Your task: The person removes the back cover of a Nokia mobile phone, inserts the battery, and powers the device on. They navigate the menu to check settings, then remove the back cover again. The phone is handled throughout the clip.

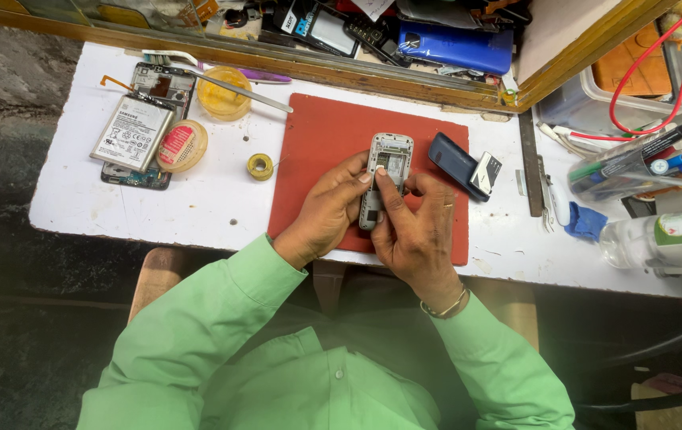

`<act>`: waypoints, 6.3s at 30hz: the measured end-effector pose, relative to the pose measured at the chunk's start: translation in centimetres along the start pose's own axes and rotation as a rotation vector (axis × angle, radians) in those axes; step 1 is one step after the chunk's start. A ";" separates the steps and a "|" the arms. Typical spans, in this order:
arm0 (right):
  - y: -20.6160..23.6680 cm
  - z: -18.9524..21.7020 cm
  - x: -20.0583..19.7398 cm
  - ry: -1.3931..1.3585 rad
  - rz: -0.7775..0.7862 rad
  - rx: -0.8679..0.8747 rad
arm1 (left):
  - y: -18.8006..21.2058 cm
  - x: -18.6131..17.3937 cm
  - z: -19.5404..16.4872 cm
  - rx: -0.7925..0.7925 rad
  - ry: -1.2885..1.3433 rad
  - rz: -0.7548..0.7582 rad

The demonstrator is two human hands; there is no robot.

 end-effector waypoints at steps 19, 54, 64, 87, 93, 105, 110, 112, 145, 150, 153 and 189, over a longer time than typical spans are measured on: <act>-0.3 0.1 0.3 0.069 0.014 0.036 | 0.0 0.1 0.1 0.039 -0.042 0.033; 0.3 0.3 0.2 0.088 -0.029 0.005 | 0.0 0.3 -0.3 0.025 0.019 0.019; 0.2 0.1 0.3 0.097 -0.017 0.025 | 0.0 0.3 -0.3 0.008 -0.005 -0.004; -0.4 0.3 0.3 0.107 0.005 0.049 | 0.0 0.7 -0.7 0.029 -0.025 0.022; -0.4 0.4 0.4 0.151 0.019 0.057 | -0.1 0.6 -0.7 0.031 -0.040 0.012; -0.5 0.3 0.6 0.191 0.026 0.059 | -0.1 0.3 -0.4 0.039 -0.060 -0.014; -0.5 0.1 0.7 0.168 0.023 0.059 | -0.1 0.0 -0.2 0.028 -0.049 -0.028; -0.4 0.1 0.6 0.190 0.030 0.065 | -0.1 -0.1 -0.1 0.023 -0.048 -0.037; 0.5 -2.0 -0.3 -0.326 -0.151 0.186 | -0.2 0.0 -0.1 0.036 0.005 0.001; 0.5 -2.8 0.0 -0.417 -0.164 0.248 | -0.1 0.1 -0.3 0.025 -0.023 0.006; 0.6 -2.9 0.0 -0.459 -0.176 0.247 | -0.2 0.3 -0.3 0.050 -0.049 0.025; -4.3 -2.5 -2.0 -0.177 -0.052 -0.017 | -0.3 0.0 0.2 0.012 -0.118 0.016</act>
Point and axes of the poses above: each hand's wrist, its own y-axis away from the middle knuckle, its own x-axis out of the palm, z = x × y, the point moved 5 cm from there along -y, towards the middle knuckle, and after that the axes turned 9 degrees about z, right-handed, at the moved point
